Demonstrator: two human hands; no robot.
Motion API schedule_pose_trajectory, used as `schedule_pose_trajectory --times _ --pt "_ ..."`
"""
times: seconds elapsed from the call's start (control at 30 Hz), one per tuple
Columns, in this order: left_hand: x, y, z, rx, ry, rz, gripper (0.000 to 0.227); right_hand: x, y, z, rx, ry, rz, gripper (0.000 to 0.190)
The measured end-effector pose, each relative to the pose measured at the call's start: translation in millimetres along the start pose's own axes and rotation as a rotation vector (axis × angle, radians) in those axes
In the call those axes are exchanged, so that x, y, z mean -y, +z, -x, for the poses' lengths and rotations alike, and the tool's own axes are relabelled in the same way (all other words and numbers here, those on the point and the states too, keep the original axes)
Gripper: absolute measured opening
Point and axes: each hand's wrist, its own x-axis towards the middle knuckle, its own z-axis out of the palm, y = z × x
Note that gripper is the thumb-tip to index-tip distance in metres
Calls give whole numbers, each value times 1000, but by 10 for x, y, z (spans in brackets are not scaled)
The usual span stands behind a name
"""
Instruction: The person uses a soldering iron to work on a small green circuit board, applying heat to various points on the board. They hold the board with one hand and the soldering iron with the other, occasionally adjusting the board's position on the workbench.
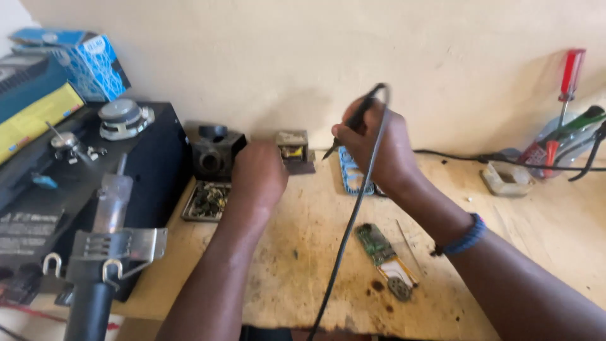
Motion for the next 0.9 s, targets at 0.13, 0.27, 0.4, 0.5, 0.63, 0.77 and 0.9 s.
schedule_pose_trajectory --times 0.13,0.27,0.4,0.5,0.63,0.77,0.9 --pt "-254 -157 144 112 21 -217 16 324 -572 50 -78 31 -384 12" --pt "-776 -641 401 366 -3 81 26 204 -1076 83 -180 60 -664 21" --pt "-1158 -874 736 792 25 168 2 -400 -1284 124 -124 48 -758 13" --pt "-1370 -902 810 835 -25 110 27 -491 -1315 187 -124 164 -715 16" --pt "-1331 -635 763 781 53 83 26 -489 -1303 240 -76 198 -683 16" --pt "-1258 -539 710 810 140 199 37 -527 -1206 281 -38 195 -686 19" --pt "-1280 -564 720 781 92 207 28 -396 -1177 402 9 182 -655 18"
